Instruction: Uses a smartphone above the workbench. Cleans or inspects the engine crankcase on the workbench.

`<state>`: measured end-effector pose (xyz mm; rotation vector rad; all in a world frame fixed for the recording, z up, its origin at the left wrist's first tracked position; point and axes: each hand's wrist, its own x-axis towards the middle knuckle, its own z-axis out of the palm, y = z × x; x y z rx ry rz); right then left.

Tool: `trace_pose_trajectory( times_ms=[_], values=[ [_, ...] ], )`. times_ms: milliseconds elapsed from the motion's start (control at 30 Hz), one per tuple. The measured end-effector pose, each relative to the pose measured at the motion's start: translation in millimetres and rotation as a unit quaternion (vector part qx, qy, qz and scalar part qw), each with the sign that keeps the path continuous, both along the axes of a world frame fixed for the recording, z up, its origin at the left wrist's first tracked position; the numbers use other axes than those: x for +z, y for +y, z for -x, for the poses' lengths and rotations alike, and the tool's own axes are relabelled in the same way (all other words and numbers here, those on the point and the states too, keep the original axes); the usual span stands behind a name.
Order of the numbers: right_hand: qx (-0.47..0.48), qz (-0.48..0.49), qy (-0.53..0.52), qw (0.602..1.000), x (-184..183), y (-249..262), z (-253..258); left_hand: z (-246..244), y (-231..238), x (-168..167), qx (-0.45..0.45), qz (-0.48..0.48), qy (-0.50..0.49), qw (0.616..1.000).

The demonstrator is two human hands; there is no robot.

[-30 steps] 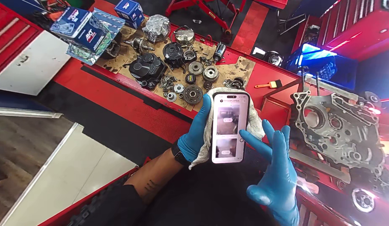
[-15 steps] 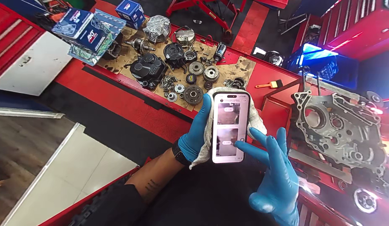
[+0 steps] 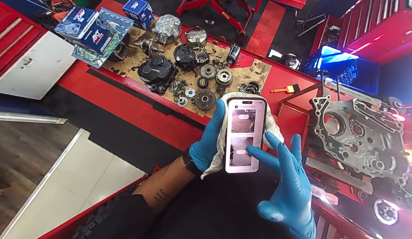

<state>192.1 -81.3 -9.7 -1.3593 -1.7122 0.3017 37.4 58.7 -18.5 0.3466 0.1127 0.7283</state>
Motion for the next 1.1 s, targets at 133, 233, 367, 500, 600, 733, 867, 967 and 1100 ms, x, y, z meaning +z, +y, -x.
trace_pose_trajectory(
  times_ms=[133, 233, 367, 500, 600, 733, 867, 967, 1100],
  values=[
    [-0.005, 0.005, -0.025, 1.0, -2.2, 2.0, 2.0, -0.2, -0.6, 1.0, 0.0, -0.005, 0.0, 1.0],
    [-0.003, 0.0, -0.021, 1.0, -0.4, 0.0, 2.1, 0.7, -1.1, 1.7, -0.003, -0.005, 0.001, 1.0],
    [-0.001, -0.009, 0.001, 1.0, 2.7, -2.3, 0.6, 1.5, -1.2, 0.8, 0.005, -0.017, 0.009, 1.0],
    [-0.006, -0.022, 0.004, 1.0, 2.2, -2.2, -1.3, 1.3, -1.3, 3.2, 0.008, -0.017, 0.018, 1.0],
    [-0.006, -0.02, 0.003, 1.0, 2.3, -2.2, -2.4, 0.3, -1.5, 2.4, 0.003, -0.008, 0.005, 1.0],
    [-0.006, -0.021, -0.001, 1.0, 2.8, -2.3, -3.2, -0.2, -1.6, 3.9, 0.004, -0.006, 0.01, 1.0],
    [-0.006, -0.018, 0.002, 1.0, 3.5, -2.7, -3.2, 0.0, -1.5, 4.5, 0.01, -0.006, 0.016, 1.0],
    [-0.009, -0.021, 0.002, 1.0, 3.9, -1.7, -3.0, 0.6, -1.4, 4.9, 0.01, -0.009, 0.021, 1.0],
    [-0.009, -0.017, 0.0, 1.0, 4.8, -1.7, -3.2, 0.6, -0.6, 6.1, 0.007, -0.002, 0.012, 1.0]
  ],
)
